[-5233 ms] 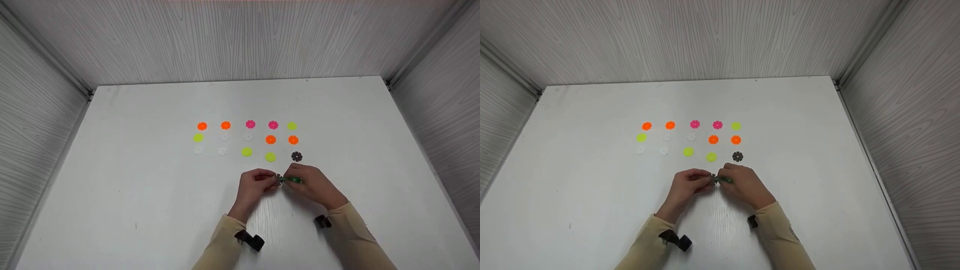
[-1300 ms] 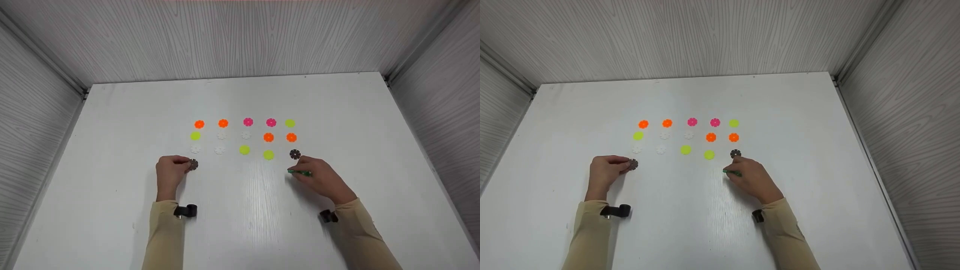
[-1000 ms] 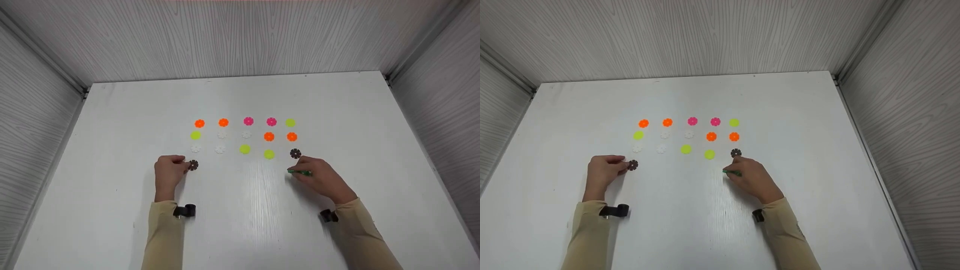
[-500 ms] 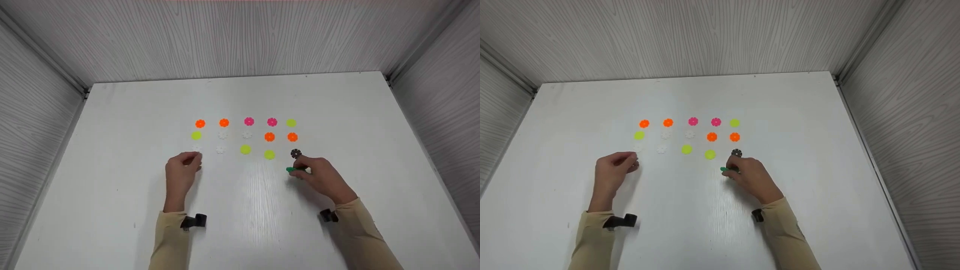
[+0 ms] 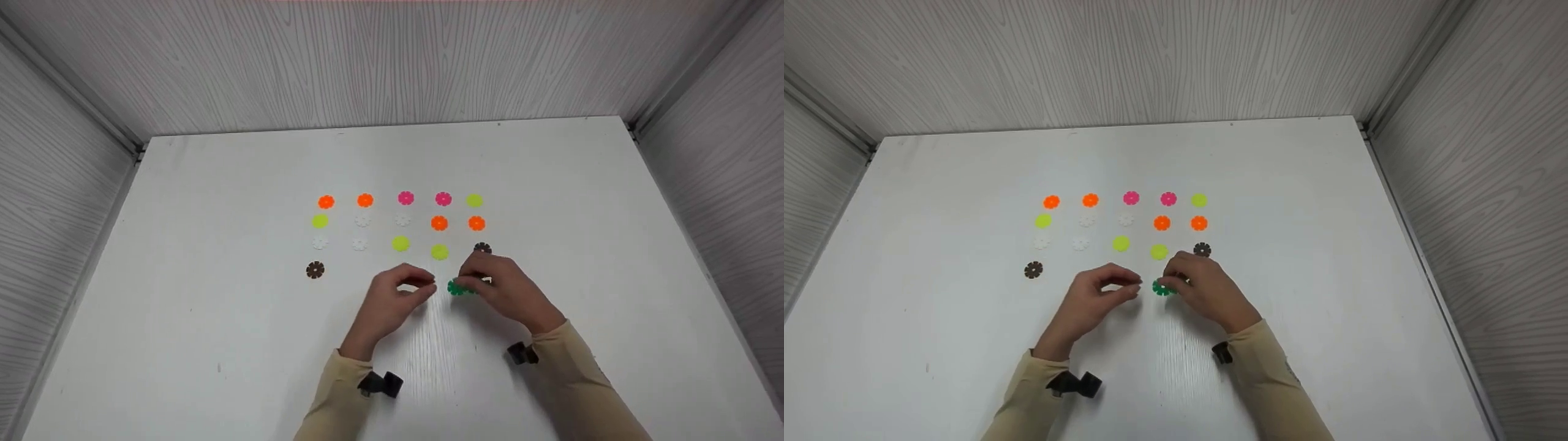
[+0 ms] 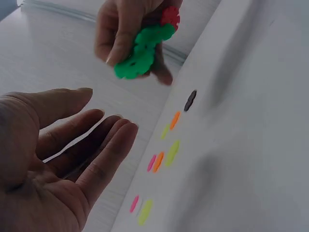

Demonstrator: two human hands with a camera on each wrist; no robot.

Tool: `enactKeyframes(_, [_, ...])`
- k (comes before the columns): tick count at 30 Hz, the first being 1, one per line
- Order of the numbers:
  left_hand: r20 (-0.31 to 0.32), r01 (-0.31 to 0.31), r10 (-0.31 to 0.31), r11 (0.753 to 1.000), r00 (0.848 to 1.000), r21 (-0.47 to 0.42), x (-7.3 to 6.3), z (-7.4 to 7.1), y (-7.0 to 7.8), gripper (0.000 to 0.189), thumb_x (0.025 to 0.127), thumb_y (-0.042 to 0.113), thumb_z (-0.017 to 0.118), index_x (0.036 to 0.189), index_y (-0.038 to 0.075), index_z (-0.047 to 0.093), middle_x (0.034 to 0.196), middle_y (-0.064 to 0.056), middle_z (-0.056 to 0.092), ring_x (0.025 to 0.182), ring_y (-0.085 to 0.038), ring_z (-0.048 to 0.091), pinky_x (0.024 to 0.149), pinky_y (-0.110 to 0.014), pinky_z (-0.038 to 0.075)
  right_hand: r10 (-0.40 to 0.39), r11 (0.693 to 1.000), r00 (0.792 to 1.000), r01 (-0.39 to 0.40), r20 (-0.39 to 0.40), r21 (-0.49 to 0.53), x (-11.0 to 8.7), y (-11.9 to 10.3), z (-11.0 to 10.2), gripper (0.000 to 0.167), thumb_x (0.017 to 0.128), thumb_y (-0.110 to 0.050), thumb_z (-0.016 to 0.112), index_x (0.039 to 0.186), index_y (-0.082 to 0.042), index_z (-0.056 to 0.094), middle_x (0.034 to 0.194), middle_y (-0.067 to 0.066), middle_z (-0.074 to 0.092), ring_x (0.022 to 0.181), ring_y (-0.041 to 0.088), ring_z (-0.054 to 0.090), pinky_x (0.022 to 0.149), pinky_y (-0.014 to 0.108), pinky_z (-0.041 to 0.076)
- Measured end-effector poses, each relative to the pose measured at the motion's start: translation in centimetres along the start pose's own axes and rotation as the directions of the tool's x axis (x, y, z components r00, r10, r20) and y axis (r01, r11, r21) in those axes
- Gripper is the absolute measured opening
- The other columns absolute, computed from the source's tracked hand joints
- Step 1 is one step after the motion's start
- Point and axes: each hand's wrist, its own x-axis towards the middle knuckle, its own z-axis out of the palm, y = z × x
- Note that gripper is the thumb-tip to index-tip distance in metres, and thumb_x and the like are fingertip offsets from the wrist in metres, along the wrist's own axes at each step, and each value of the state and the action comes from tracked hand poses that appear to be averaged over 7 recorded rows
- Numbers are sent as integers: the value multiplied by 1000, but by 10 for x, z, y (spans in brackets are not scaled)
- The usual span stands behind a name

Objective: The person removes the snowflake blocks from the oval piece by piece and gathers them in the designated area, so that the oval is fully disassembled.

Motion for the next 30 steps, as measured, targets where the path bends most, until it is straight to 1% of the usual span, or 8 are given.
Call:
enactKeyframes(3, [34, -20, 22, 998, 999, -65, 1, 14, 1, 18, 92, 17, 72, 105, 6, 71, 99, 0, 67, 93, -17, 62, 78, -31, 57, -14, 1000, 1000, 14, 18, 11, 1, -1, 3, 6, 91, -22, 72, 91, -17, 70, 86, -14, 61, 80, 9, 60, 75, 29, 55])
enactKeyframes(7, [19, -15, 19, 985, 1000, -171, 3, 25, -1, 12, 91, 7, 70, 102, 2, 71, 96, -6, 68, 88, -21, 64, 75, -34, 59, -25, 1000, 999, 24, 25, 9, 1, -2, 6, 9, 92, -25, 70, 92, -16, 70, 86, -12, 64, 80, 9, 61, 74, 31, 55])
enactKeyframes(11, [-31, 32, -44, 948, 999, -318, 4, 26, -4, 13, 90, -1, 68, 102, -6, 70, 96, -15, 67, 86, -28, 68, 75, -39, 60, -19, 1000, 1000, 19, 9, -11, 0, -2, 7, 9, 95, -29, 66, 95, -20, 70, 88, -14, 64, 80, 8, 60, 70, 31, 53])
enactKeyframes(16, [-89, 97, -152, 889, 984, -448, 4, 25, -5, 14, 89, -4, 69, 101, -11, 67, 94, -19, 68, 84, -27, 70, 77, -38, 59, -3, 999, 1000, 3, -5, -35, -2, 0, 6, 9, 93, -25, 70, 102, -23, 69, 93, -17, 64, 84, 7, 60, 76, 31, 53])
enactKeyframes(18, [-99, 105, -169, 880, 981, -464, 4, 25, -5, 13, 88, -4, 69, 100, -11, 67, 94, -19, 69, 84, -27, 70, 77, -38, 59, -1, 999, 1000, 1, -5, -52, -3, 1, 6, 12, 90, -21, 74, 102, -23, 69, 95, -17, 63, 86, 6, 60, 82, 31, 53])
enactKeyframes(21, [-99, 108, -173, 876, 980, -469, 3, 27, -6, 14, 89, -4, 69, 101, -10, 67, 94, -19, 68, 83, -27, 70, 77, -39, 59, -13, 996, 1000, 12, -12, -86, -5, 3, 8, 16, 88, -13, 76, 101, -21, 70, 94, -17, 62, 87, 5, 60, 83, 31, 54])
enactKeyframes(27, [-97, 88, -150, 881, 984, -466, 3, 30, -10, 16, 90, -5, 67, 104, -12, 64, 96, -19, 67, 83, -26, 69, 77, -39, 59, -61, 986, 998, 57, -21, -156, -6, 3, 12, 15, 88, -7, 75, 98, -17, 72, 92, -14, 61, 84, 7, 57, 78, 30, 54])
enactKeyframes(30, [-77, 107, -162, 874, 984, -474, 4, 31, -11, 16, 90, -6, 67, 104, -11, 63, 94, -19, 66, 83, -25, 69, 77, -39, 59, -57, 979, 998, 53, -14, -196, -6, 2, 12, 14, 87, -5, 75, 95, -16, 71, 90, -13, 61, 81, 7, 56, 76, 30, 54])
